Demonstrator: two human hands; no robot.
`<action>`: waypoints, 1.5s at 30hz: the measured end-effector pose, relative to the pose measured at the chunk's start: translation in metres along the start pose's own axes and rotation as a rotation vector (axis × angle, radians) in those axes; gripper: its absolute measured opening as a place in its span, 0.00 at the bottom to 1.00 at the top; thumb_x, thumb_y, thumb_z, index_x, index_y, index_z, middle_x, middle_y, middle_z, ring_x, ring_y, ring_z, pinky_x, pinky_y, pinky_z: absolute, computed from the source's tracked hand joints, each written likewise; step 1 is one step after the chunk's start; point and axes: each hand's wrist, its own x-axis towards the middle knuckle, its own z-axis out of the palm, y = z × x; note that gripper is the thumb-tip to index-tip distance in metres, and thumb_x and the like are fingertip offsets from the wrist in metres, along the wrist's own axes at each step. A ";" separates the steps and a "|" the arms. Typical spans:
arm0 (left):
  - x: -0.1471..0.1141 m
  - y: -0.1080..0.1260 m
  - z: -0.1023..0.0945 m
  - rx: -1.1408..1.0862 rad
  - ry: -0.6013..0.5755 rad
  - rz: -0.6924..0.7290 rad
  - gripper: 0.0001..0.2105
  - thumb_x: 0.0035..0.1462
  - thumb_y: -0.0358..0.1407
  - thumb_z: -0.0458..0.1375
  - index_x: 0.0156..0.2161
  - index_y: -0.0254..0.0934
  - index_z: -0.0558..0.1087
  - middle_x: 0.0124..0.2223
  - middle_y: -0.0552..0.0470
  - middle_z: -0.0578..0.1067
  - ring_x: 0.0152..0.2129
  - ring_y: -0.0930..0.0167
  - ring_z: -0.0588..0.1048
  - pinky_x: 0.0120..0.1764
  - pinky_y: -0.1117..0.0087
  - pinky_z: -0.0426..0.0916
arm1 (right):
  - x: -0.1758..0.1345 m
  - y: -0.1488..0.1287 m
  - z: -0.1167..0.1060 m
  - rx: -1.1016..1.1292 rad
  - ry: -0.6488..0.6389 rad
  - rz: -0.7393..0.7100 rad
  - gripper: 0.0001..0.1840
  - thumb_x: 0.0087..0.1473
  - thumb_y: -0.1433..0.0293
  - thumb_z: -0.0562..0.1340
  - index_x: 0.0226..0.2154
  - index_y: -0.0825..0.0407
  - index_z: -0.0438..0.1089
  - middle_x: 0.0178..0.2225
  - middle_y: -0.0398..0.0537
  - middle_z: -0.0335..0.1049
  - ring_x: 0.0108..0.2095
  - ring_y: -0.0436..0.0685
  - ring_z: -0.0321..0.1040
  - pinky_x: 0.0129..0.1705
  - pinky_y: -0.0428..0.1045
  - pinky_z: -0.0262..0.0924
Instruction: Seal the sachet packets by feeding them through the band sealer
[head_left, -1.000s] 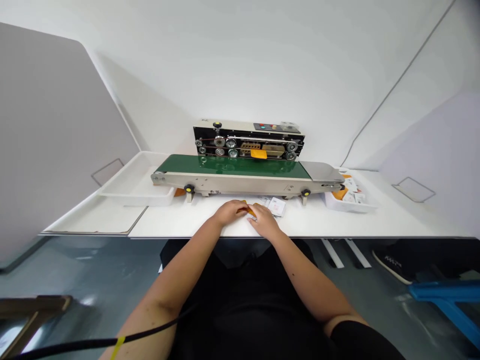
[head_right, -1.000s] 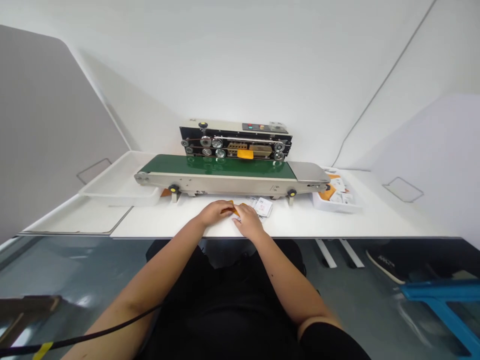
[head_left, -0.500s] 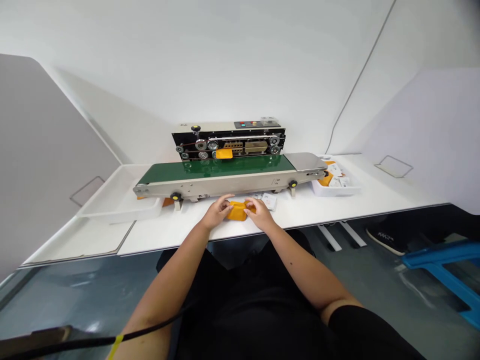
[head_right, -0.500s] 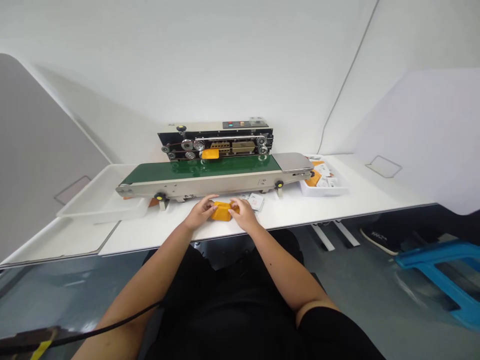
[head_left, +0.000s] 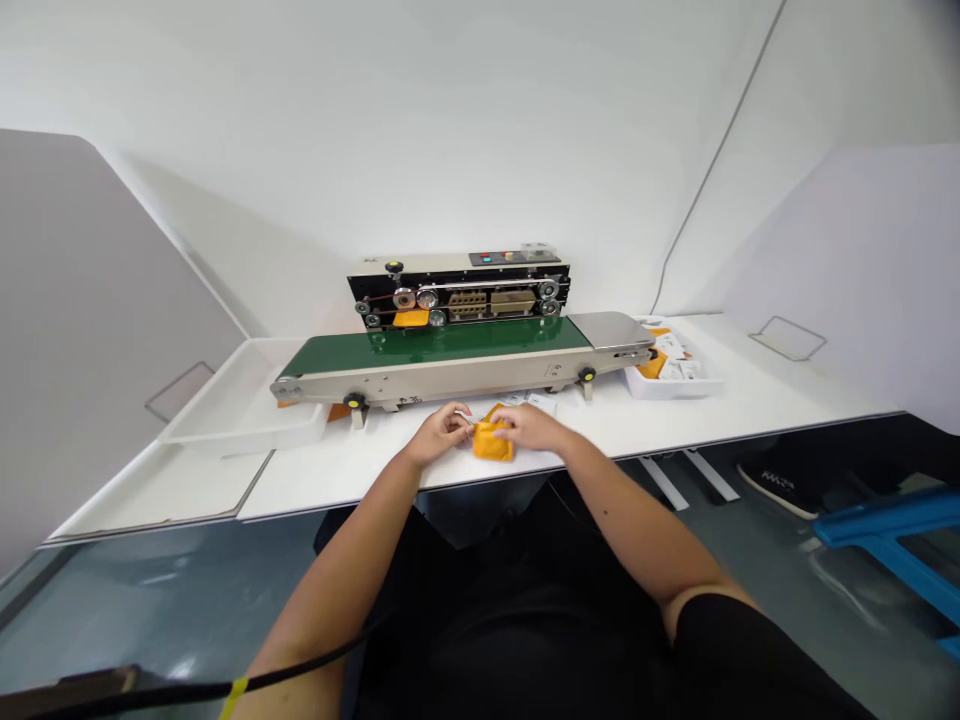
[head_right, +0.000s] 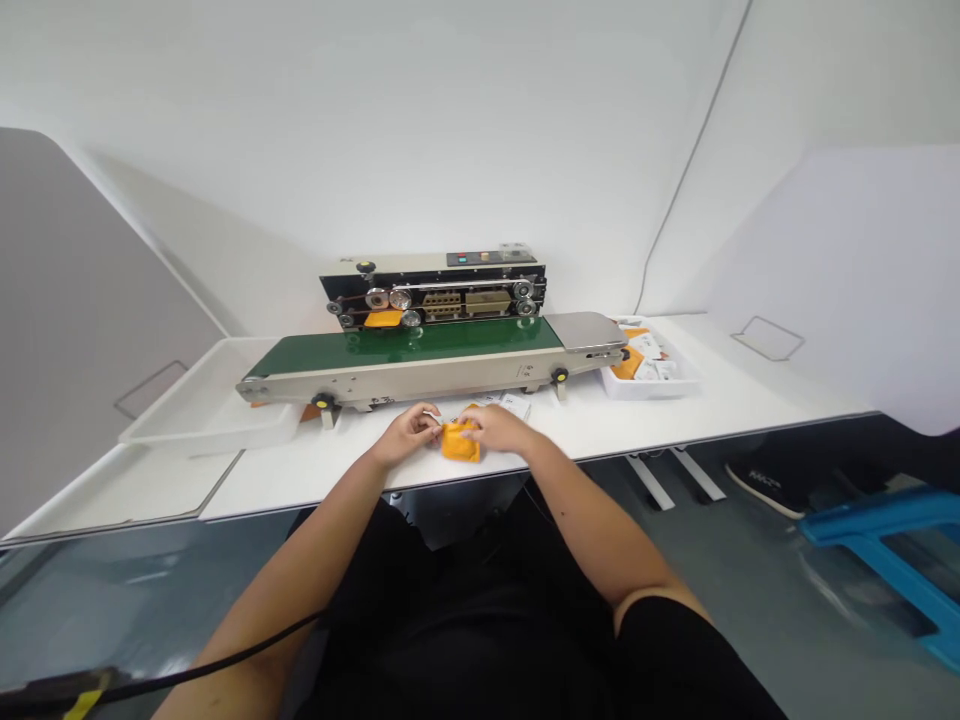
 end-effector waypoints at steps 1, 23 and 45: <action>0.000 0.001 0.000 -0.008 0.011 -0.004 0.22 0.54 0.45 0.66 0.46 0.36 0.64 0.32 0.52 0.77 0.25 0.72 0.77 0.31 0.72 0.71 | 0.004 -0.002 -0.020 0.035 -0.025 0.033 0.10 0.52 0.67 0.67 0.39 0.49 0.76 0.25 0.40 0.71 0.23 0.49 0.64 0.27 0.44 0.56; -0.002 -0.002 -0.004 0.031 0.001 0.040 0.20 0.56 0.45 0.65 0.46 0.36 0.65 0.33 0.50 0.77 0.25 0.73 0.75 0.30 0.72 0.70 | 0.110 0.039 -0.174 0.731 0.981 0.536 0.11 0.51 0.84 0.60 0.34 0.55 0.63 0.21 0.42 0.69 0.19 0.46 0.66 0.21 0.39 0.64; -0.002 0.000 -0.004 0.198 0.050 0.107 0.17 0.57 0.46 0.63 0.43 0.35 0.70 0.29 0.54 0.73 0.25 0.73 0.71 0.32 0.73 0.65 | -0.017 0.007 0.051 -0.382 0.216 -0.081 0.32 0.53 0.59 0.66 0.59 0.48 0.65 0.61 0.56 0.61 0.61 0.67 0.56 0.62 0.62 0.51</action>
